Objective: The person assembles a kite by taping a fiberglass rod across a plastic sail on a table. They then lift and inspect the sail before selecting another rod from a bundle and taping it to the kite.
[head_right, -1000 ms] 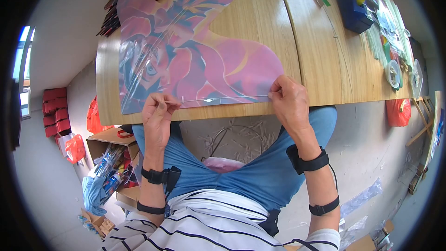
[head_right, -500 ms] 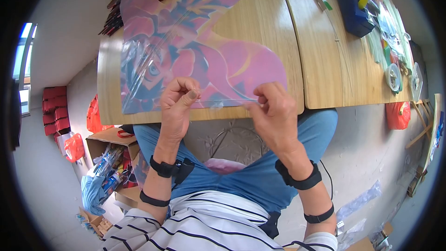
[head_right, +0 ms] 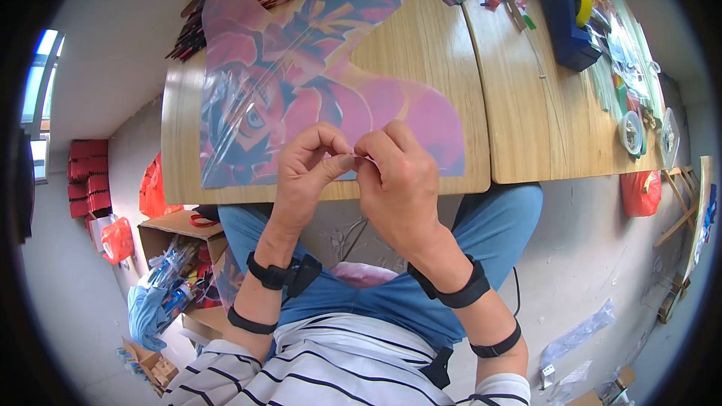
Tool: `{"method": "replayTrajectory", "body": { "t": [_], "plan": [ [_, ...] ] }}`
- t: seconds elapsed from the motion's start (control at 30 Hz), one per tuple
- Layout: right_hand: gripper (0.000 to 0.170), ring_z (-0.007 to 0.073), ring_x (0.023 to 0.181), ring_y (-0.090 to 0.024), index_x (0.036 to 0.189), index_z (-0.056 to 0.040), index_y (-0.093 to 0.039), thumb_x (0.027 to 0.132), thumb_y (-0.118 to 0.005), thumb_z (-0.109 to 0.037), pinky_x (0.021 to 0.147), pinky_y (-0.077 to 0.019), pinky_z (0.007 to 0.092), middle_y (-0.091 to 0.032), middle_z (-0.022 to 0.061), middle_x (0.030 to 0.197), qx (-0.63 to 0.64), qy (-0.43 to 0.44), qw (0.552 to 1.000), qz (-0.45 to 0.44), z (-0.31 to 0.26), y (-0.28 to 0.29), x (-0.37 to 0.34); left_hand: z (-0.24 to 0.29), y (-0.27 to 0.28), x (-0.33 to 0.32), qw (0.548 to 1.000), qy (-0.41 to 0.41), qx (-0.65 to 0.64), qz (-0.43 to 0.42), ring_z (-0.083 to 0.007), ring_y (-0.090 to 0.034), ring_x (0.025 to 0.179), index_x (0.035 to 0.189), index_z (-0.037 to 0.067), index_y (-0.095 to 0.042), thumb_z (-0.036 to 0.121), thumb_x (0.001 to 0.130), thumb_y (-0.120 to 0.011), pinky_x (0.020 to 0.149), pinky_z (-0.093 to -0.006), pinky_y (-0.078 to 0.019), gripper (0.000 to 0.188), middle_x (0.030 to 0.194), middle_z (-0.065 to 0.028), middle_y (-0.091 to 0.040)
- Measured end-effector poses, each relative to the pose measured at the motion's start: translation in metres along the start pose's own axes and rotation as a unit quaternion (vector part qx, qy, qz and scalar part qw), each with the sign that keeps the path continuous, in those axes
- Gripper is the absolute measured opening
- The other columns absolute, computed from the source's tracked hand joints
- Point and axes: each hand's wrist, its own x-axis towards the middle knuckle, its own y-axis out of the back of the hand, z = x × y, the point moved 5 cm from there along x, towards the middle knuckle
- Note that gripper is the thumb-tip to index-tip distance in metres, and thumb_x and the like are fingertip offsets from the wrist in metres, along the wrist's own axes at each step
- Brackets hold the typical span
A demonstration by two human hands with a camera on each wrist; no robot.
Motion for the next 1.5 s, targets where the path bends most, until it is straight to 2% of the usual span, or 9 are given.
{"method": "replayTrajectory", "body": {
  "t": [0.13, 0.23, 0.33, 0.43, 0.53, 0.9, 1.13, 1.33, 1.5],
  "plan": [
    [0.014, 0.0199, 0.065, -0.062, 0.087, -0.0014, -0.066, 0.080, -0.070, 0.010, 0.059, -0.0494, 0.0320, -0.062, 0.0095, 0.080, 0.058, -0.055, 0.996, 0.031, 0.007, 0.008, 0.000, 0.004, 0.004, -0.004, 0.997, -0.009, 0.067, 0.028, -0.0088, -0.055, 0.093, 0.119, 0.004, -0.066, 0.005, 0.089, -0.075, 0.083, -0.0257, -0.0476, 0.031, 0.098, 0.0000, -0.059],
    [0.012, 0.0122, 0.066, -0.059, 0.089, -0.0006, -0.066, 0.083, -0.070, 0.009, 0.060, -0.0472, 0.0262, -0.063, 0.0045, 0.078, 0.117, -0.150, 0.980, 0.051, 0.030, 0.017, -0.011, 0.002, 0.020, -0.013, 0.965, -0.060, 0.244, 0.079, -0.0175, -0.060, 0.101, 0.129, 0.005, -0.064, 0.005, 0.087, -0.074, 0.093, -0.0350, -0.0481, 0.043, 0.109, -0.0059, -0.065],
    [0.008, 0.0038, 0.070, -0.056, 0.091, 0.0000, -0.067, 0.087, -0.071, 0.006, 0.064, -0.0460, 0.0212, -0.062, -0.0024, 0.078, 0.171, -0.226, 0.955, 0.087, 0.046, 0.023, -0.024, -0.024, 0.029, -0.028, 0.869, -0.125, 0.466, 0.111, -0.0307, -0.056, 0.126, 0.136, 0.003, -0.059, 0.013, 0.090, -0.073, 0.109, -0.0455, -0.0391, 0.049, 0.131, -0.0141, -0.062],
    [0.008, 0.0040, 0.070, -0.057, 0.093, -0.0003, -0.068, 0.088, -0.072, 0.004, 0.065, -0.0462, 0.0204, -0.063, -0.0027, 0.079, 0.163, -0.248, 0.947, 0.126, 0.061, 0.028, -0.038, -0.053, 0.027, -0.034, 0.807, -0.080, 0.580, 0.082, -0.0349, -0.033, 0.150, 0.151, 0.002, -0.045, 0.025, 0.095, -0.068, 0.122, -0.0558, -0.0201, 0.065, 0.159, -0.0166, -0.042],
    [0.009, 0.0041, 0.069, -0.056, 0.096, -0.0002, -0.068, 0.088, -0.072, 0.003, 0.063, -0.0462, 0.0201, -0.064, -0.0028, 0.081, 0.156, -0.252, 0.944, 0.145, 0.069, 0.033, -0.045, -0.068, 0.026, -0.033, 0.773, -0.055, 0.630, 0.056, -0.0318, -0.021, 0.157, 0.159, 0.004, -0.032, 0.046, 0.101, -0.054, 0.125, -0.0561, -0.0073, 0.075, 0.167, -0.0135, -0.029],
    [0.012, 0.0065, 0.065, -0.058, 0.101, 0.0020, -0.069, 0.090, -0.070, 0.003, 0.058, -0.0468, 0.0217, -0.065, 0.0003, 0.081, 0.203, -0.274, 0.922, 0.182, 0.089, 0.043, -0.056, -0.072, 0.022, -0.032, 0.731, -0.013, 0.681, 0.040, -0.0289, -0.016, 0.158, 0.163, 0.007, -0.024, 0.054, 0.104, -0.042, 0.125, -0.0575, -0.0044, 0.078, 0.171, -0.0104, -0.020],
    [0.010, 0.0079, 0.063, -0.060, 0.100, 0.0025, -0.071, 0.091, -0.067, 0.005, 0.058, -0.0482, 0.0223, -0.068, 0.0026, 0.080, 0.139, -0.280, 0.937, 0.158, 0.099, 0.051, -0.055, -0.072, 0.022, -0.032, 0.728, -0.014, 0.684, 0.038, -0.0287, -0.017, 0.158, 0.163, 0.008, -0.023, 0.054, 0.105, -0.041, 0.125, -0.0578, -0.0048, 0.077, 0.171, -0.0097, -0.020],
    [0.023, 0.0105, 0.063, -0.064, 0.111, 0.0028, -0.072, 0.089, -0.066, 0.006, 0.061, -0.0519, 0.0244, -0.070, 0.0048, 0.079, 0.024, -0.232, 0.965, 0.124, 0.094, 0.052, -0.054, -0.071, 0.022, -0.032, 0.727, -0.018, 0.685, 0.040, -0.0290, -0.018, 0.158, 0.163, 0.007, -0.025, 0.055, 0.105, -0.041, 0.125, -0.0577, -0.0051, 0.077, 0.171, -0.0096, -0.021],
    [0.025, 0.0113, 0.068, -0.069, 0.113, 0.0034, -0.071, 0.089, -0.065, 0.007, 0.063, -0.0540, 0.0244, -0.072, 0.0058, 0.081, 0.050, -0.266, 0.955, 0.123, 0.097, 0.054, -0.055, -0.073, 0.022, -0.032, 0.725, -0.020, 0.688, 0.042, -0.0289, -0.017, 0.158, 0.163, 0.007, -0.026, 0.053, 0.105, -0.042, 0.125, -0.0582, -0.0051, 0.076, 0.171, -0.0095, -0.020]
  ]
}}
